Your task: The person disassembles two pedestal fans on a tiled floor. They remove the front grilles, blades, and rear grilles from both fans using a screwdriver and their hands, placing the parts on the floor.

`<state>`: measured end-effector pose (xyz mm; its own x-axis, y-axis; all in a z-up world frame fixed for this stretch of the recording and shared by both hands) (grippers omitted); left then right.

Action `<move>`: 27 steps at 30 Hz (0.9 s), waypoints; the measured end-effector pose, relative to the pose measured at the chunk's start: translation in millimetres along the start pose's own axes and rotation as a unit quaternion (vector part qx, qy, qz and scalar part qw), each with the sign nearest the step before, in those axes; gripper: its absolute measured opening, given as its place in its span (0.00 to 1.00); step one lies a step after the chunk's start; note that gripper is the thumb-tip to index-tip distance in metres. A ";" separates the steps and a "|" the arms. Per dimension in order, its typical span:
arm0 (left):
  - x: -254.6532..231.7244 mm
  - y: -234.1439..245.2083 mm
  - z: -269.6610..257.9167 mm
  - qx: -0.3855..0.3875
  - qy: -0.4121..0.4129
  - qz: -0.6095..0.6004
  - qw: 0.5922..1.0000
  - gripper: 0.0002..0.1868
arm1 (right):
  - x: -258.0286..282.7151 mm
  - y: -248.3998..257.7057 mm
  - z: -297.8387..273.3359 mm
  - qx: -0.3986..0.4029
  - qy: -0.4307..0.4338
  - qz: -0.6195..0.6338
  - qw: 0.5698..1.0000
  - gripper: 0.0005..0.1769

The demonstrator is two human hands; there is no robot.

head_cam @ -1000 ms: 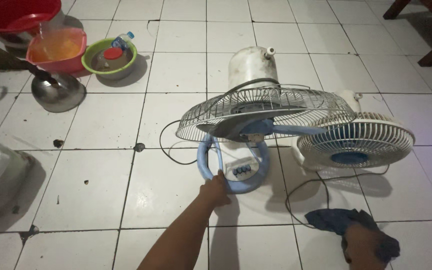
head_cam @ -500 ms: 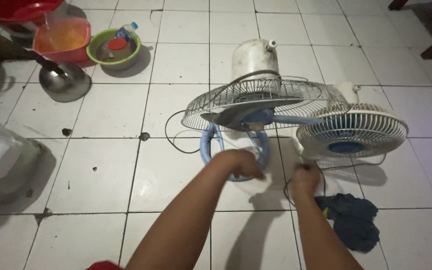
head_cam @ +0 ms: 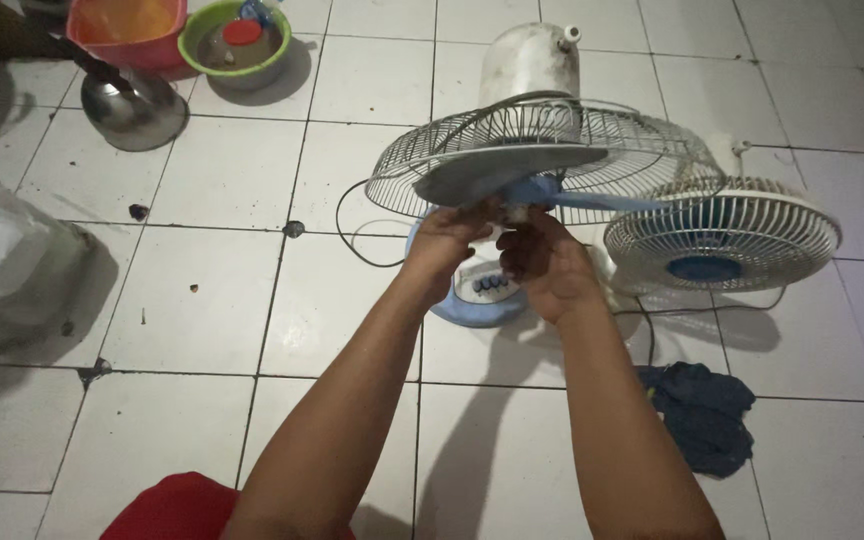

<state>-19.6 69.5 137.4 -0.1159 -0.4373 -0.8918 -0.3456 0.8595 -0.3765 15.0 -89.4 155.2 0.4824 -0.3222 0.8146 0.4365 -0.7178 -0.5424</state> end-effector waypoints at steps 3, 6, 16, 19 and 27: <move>-13.1 -6.6 -7.1 -0.010 -0.020 -0.033 0.999 0.30 | -3.5 -4.6 -1.3 0.023 -0.007 0.019 1.000 0.17; -24.2 -14.7 -14.4 0.008 -0.070 -0.044 0.997 0.28 | -4.2 -6.7 -4.8 0.004 0.007 0.018 1.000 0.18; -0.6 -19.6 -22.7 0.007 -0.194 -0.057 0.979 0.10 | 3.8 -3.7 -7.8 -0.058 0.070 -0.011 0.996 0.16; -12.1 -33.8 -35.1 -0.053 -0.470 0.468 0.747 0.14 | 5.2 -4.1 -6.4 -0.066 0.081 -0.031 0.994 0.17; -5.6 -16.8 -25.9 -0.031 -0.474 0.387 0.790 0.13 | 2.9 -10.5 -5.4 -0.101 0.105 -0.091 0.985 0.13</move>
<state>-37.2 50.7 155.2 0.4241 0.6336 -0.6471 -0.5618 0.7445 0.3608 7.8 -86.1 164.3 0.2336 -0.2812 0.9308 0.3307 -0.8772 -0.3480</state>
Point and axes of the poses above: each hand's wrist, its own z-axis towards the middle knuckle, its own y-axis out of the back of the hand, x = y × z, the point moved 5 cm from there along z, towards the middle knuckle, and after that the axes turned 8 degrees about -z, right-handed, at the moved point
